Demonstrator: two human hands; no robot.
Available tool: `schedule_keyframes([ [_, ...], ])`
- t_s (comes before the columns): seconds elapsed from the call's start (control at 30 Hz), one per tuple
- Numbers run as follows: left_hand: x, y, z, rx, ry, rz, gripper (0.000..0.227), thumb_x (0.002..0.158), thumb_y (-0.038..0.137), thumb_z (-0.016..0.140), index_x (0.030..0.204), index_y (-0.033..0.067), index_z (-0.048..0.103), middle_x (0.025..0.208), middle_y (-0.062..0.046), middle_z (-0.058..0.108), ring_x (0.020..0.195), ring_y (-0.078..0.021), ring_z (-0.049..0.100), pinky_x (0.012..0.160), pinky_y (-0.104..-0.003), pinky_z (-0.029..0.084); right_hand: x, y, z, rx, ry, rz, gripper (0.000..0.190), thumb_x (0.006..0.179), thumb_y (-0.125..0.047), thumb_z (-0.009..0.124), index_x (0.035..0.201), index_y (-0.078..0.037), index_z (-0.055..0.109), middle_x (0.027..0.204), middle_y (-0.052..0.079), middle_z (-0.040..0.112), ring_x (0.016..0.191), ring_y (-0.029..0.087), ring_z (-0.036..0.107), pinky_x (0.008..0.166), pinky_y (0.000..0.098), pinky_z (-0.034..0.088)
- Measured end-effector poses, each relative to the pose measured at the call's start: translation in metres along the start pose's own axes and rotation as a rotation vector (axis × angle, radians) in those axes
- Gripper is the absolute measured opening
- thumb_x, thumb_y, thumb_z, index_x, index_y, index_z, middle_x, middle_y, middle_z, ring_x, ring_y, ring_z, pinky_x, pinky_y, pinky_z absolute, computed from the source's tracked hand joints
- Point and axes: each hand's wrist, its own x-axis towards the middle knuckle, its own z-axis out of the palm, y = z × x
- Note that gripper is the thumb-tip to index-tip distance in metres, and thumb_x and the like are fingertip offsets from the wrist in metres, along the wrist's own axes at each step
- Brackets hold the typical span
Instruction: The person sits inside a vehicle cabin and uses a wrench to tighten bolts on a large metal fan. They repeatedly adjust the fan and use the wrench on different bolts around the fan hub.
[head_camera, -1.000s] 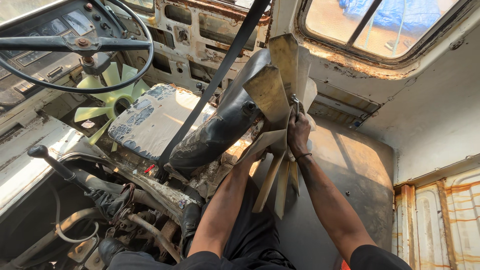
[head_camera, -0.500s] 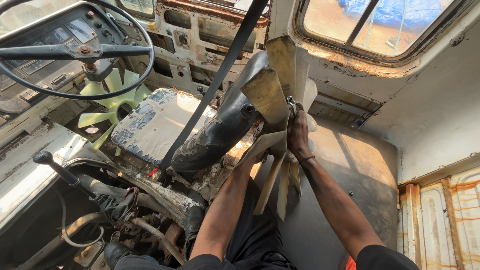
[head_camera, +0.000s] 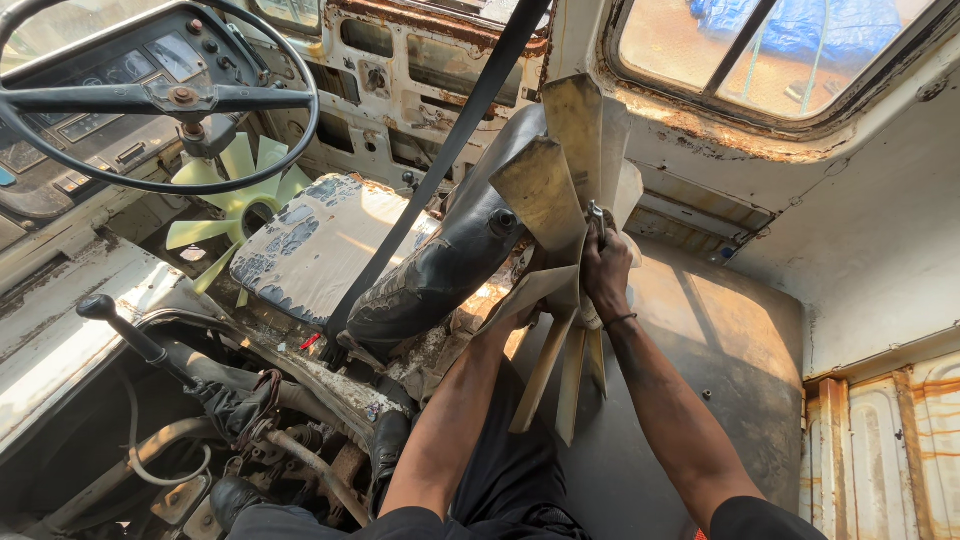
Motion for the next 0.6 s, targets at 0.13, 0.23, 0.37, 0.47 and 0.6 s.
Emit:
schedule_keyframes([
  [0.13, -0.008, 0.016, 0.006, 0.004, 0.002, 0.0, 0.035, 0.097, 0.029, 0.066, 0.124, 0.0079, 0.056, 0.091, -0.006, 0.06, 0.072, -0.0139, 0.058, 0.055, -0.031, 0.046, 0.006, 0.003, 0.008, -0.036, 0.021, 0.038, 0.034, 0.102, -0.026, 0.056, 0.093, 0.006, 0.064, 0.085, 0.03, 0.066, 0.081, 0.048, 0.063, 0.071, 0.0543, 0.047],
  [0.23, -0.017, 0.026, 0.007, 0.001, 0.012, 0.004, 0.036, 0.097, 0.029, 0.066, 0.124, 0.008, 0.056, 0.091, -0.006, 0.06, 0.072, -0.014, 0.058, 0.055, -0.031, 0.046, 0.006, 0.011, 0.011, -0.069, -0.005, 0.103, 0.038, 0.103, -0.03, 0.058, 0.09, 0.005, 0.064, 0.085, 0.03, 0.067, 0.081, 0.047, 0.066, 0.073, 0.0535, 0.048],
  [0.37, -0.023, 0.03, 0.008, -0.007, 0.02, 0.011, 0.036, 0.097, 0.029, 0.066, 0.124, 0.008, 0.056, 0.092, -0.006, 0.06, 0.072, -0.014, 0.058, 0.055, -0.031, 0.046, 0.01, 0.023, 0.017, -0.059, 0.006, 0.023, 0.031, 0.103, -0.025, 0.053, 0.099, 0.004, 0.064, 0.09, 0.031, 0.067, 0.085, 0.05, 0.065, 0.073, 0.0571, 0.048],
  [0.47, -0.023, 0.03, 0.007, -0.013, 0.022, 0.016, 0.036, 0.098, 0.029, 0.066, 0.125, 0.0081, 0.056, 0.092, -0.006, 0.06, 0.072, -0.0141, 0.058, 0.056, -0.031, 0.046, 0.013, 0.032, 0.023, -0.107, -0.01, -0.006, 0.028, 0.103, -0.022, 0.051, 0.108, 0.004, 0.061, 0.091, 0.032, 0.067, 0.088, 0.051, 0.065, 0.076, 0.0586, 0.049],
  [0.6, -0.023, 0.025, 0.004, -0.018, 0.022, 0.02, 0.036, 0.098, 0.029, 0.066, 0.125, 0.0081, 0.055, 0.092, -0.007, 0.06, 0.073, -0.0142, 0.058, 0.056, -0.031, 0.046, 0.012, 0.039, 0.027, -0.095, 0.002, -0.06, 0.03, 0.105, -0.022, 0.051, 0.112, 0.006, 0.057, 0.098, 0.034, 0.067, 0.094, 0.052, 0.065, 0.078, 0.0584, 0.05],
])
